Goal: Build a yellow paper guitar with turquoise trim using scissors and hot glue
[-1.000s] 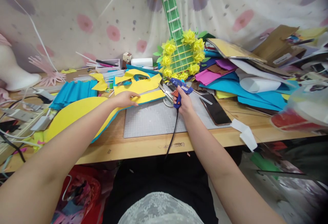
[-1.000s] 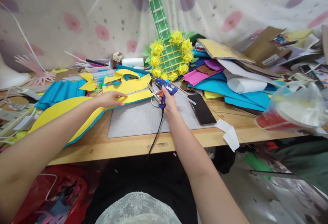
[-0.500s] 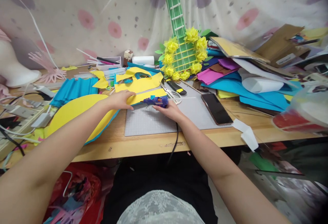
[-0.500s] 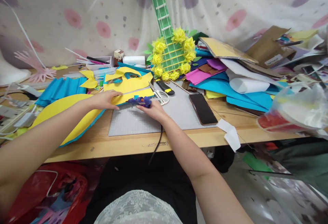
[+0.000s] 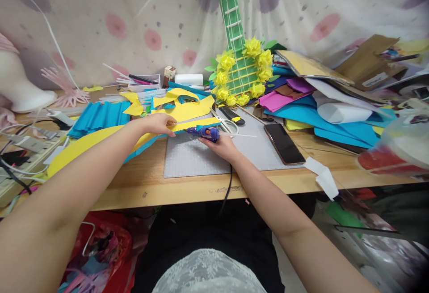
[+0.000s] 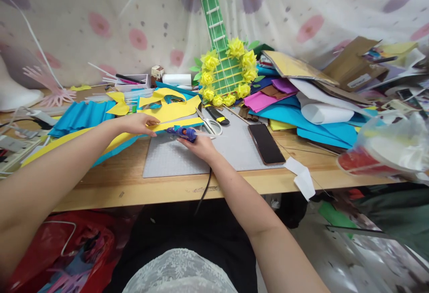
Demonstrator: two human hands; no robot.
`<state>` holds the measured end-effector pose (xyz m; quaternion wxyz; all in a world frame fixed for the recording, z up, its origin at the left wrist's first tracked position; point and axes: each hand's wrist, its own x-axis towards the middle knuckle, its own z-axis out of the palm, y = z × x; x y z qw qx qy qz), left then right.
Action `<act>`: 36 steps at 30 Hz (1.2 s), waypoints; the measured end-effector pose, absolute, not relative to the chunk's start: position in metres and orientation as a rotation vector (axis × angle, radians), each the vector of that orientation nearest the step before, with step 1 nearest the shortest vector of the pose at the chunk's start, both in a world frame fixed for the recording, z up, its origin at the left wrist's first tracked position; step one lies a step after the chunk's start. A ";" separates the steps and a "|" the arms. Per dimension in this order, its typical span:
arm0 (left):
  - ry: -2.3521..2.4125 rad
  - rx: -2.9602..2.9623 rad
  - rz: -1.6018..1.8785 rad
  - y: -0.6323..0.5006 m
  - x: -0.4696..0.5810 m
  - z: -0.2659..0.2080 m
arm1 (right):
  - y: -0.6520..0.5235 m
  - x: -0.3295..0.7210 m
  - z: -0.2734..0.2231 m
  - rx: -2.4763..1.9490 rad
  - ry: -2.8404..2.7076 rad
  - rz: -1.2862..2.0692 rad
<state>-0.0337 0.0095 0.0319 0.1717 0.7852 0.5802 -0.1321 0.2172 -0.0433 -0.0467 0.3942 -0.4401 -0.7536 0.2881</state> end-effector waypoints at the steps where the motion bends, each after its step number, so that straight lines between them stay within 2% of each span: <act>1: 1.641 2.217 -0.378 0.010 -0.034 0.032 | -0.043 0.218 -0.047 -1.121 -1.911 0.733; 21: 1.655 2.184 -0.361 0.007 -0.031 0.037 | -0.043 0.220 -0.041 -1.174 -1.994 0.563; 36: 1.646 2.199 -0.364 0.006 -0.030 0.038 | -0.043 0.220 -0.041 -1.151 -1.985 0.607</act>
